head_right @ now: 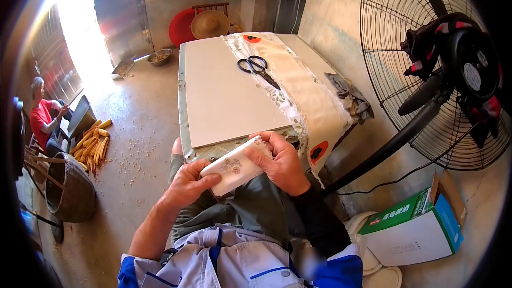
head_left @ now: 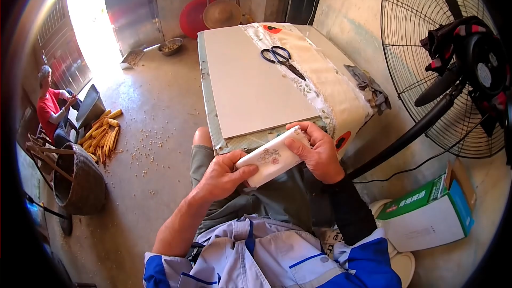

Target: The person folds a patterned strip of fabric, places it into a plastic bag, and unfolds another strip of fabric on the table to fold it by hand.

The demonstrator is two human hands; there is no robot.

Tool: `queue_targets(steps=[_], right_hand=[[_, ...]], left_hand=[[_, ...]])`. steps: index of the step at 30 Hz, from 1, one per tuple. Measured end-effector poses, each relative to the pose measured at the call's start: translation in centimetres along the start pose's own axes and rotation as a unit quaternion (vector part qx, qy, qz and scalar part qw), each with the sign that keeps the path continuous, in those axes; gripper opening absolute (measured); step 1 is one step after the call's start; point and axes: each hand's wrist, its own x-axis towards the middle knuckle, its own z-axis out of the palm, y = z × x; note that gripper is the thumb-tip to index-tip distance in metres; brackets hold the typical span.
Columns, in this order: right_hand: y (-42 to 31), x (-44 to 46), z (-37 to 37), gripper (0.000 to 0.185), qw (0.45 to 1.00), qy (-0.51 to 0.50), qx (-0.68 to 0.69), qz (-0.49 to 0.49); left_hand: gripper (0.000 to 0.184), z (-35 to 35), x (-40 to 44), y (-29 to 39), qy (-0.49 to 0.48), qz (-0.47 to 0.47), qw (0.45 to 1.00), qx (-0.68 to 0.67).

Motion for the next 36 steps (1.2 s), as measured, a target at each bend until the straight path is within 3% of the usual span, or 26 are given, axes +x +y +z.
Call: queue_targets(steps=[2, 4, 8, 11, 14, 18, 19, 20, 22, 23, 26, 27, 30, 31, 36], right_hand=[[-0.2, 0.2, -0.2, 0.046, 0.999, -0.036, 0.037, 0.004], [1.3, 0.6, -0.7, 0.051, 0.977, -0.072, 0.199, 0.006], [1.1, 0.9, -0.9, 0.064, 0.900, -0.147, 0.408, 0.041], [2.5, 0.7, -0.9, 0.075, 0.982, -0.173, 0.070, -0.016], [2.4, 0.4, 1.4, 0.075, 0.924, -0.298, 0.238, -0.002], [2.2, 0.9, 1.3, 0.053, 0.900, -0.385, 0.201, -0.014], [2.1, 0.8, 1.7, 0.036, 0.906, -0.371, 0.204, -0.017], [3.0, 0.5, 1.3, 0.033, 0.918, -0.352, 0.179, -0.026], [0.9, -0.2, 1.5, 0.029, 0.940, -0.292, 0.168, 0.050], [0.7, -0.1, 1.8, 0.029, 0.944, -0.280, 0.170, 0.046], [-0.1, -0.2, 1.4, 0.029, 0.958, -0.242, 0.107, 0.109], [-0.7, -0.2, 1.3, 0.027, 0.959, -0.234, 0.090, 0.133], [-0.9, -0.4, 0.6, 0.026, 0.957, -0.224, 0.054, 0.177], [-0.9, -0.6, 0.6, 0.028, 0.957, -0.219, 0.050, 0.182], [-2.3, -1.5, 0.4, 0.026, 0.944, -0.261, -0.008, 0.202]], left_hand=[[0.024, 0.1, -0.2, -0.4, 0.007, 0.012, 1.000, -0.024], [0.025, 0.1, -0.3, -1.4, 0.014, 0.020, 0.997, -0.074], [0.033, 0.6, -0.7, -1.7, -0.026, -0.023, 0.946, -0.323], [0.037, 0.6, -1.0, -3.1, -0.123, -0.032, 0.890, -0.438], [0.041, 1.8, -1.7, -3.5, -0.160, -0.053, 0.850, -0.499], [0.037, 2.7, -2.2, -5.6, -0.221, -0.090, 0.809, -0.537], [0.033, 3.0, -1.9, -5.9, -0.244, -0.080, 0.816, -0.518], [0.032, 3.2, -1.7, -6.0, -0.249, -0.082, 0.835, -0.484], [0.038, 3.7, -1.7, -3.1, -0.177, -0.120, 0.936, -0.280], [0.042, 3.0, -1.5, -3.9, -0.177, -0.077, 0.969, -0.155], [0.041, 2.4, -1.4, -5.1, -0.077, -0.110, 0.980, -0.146], [0.045, 2.0, -1.5, -5.1, -0.063, -0.105, 0.963, -0.240], [0.054, 1.1, -2.2, -4.4, -0.101, -0.021, 0.939, -0.329], [0.073, 1.3, -2.3, -4.0, -0.101, -0.015, 0.940, -0.325], [0.104, 2.0, -1.5, -2.3, -0.024, -0.005, 0.965, -0.259]])
